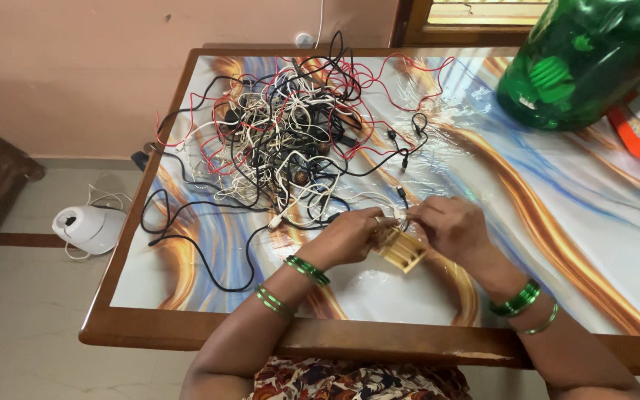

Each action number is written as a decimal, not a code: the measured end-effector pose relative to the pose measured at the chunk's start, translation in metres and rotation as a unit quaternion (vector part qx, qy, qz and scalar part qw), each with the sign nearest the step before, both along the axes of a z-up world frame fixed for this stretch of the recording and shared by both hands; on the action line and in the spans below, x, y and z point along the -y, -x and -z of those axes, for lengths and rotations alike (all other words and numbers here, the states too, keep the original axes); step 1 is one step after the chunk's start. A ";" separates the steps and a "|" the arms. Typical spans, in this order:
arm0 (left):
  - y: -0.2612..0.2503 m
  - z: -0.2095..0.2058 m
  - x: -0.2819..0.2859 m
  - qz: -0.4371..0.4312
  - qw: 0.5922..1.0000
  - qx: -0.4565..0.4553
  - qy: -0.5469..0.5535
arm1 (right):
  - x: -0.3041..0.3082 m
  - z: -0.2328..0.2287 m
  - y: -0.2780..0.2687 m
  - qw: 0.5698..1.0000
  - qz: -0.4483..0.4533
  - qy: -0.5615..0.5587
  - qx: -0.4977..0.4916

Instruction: The person sits on the floor and untangles a large pile of mixed electrical wires and cables. They separate individual strands, straighten them, and occasionally connect plugs to a small yellow power bank to test functionality. The person handles the cables one by one, moving them from a tangled heap into a more organized state on the floor.

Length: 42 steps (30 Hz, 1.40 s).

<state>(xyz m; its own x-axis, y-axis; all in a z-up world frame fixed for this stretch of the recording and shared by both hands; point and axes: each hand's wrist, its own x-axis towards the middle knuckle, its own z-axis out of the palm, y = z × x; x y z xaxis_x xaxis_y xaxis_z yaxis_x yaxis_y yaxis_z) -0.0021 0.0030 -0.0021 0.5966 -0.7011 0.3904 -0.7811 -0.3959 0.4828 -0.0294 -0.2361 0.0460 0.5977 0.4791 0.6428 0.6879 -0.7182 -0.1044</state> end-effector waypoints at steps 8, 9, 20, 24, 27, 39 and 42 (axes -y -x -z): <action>-0.018 0.008 -0.006 0.110 0.844 -0.451 0.269 | 0.019 0.048 -0.035 0.980 -0.128 -0.095 -0.120; -0.019 0.011 -0.002 0.102 0.835 -0.450 0.298 | 0.018 0.058 -0.038 0.977 -0.146 -0.090 -0.125; -0.038 0.041 0.005 -0.032 0.774 -0.326 0.542 | -0.018 0.089 -0.015 0.882 -0.069 -0.151 -0.441; -0.040 0.034 0.000 -0.031 0.681 -0.403 0.611 | -0.026 0.096 -0.013 0.776 -0.130 -0.302 -0.538; -0.047 0.011 -0.015 -0.034 0.606 -0.455 0.651 | -0.021 0.101 -0.019 0.790 -0.074 -0.246 -0.557; -0.090 0.014 -0.121 -0.205 0.580 -0.298 0.730 | 0.049 0.109 -0.071 0.779 -0.051 -0.364 -0.507; -0.089 0.009 -0.112 -0.202 0.565 -0.331 0.728 | 0.042 0.080 -0.061 0.905 -0.021 -0.274 -0.323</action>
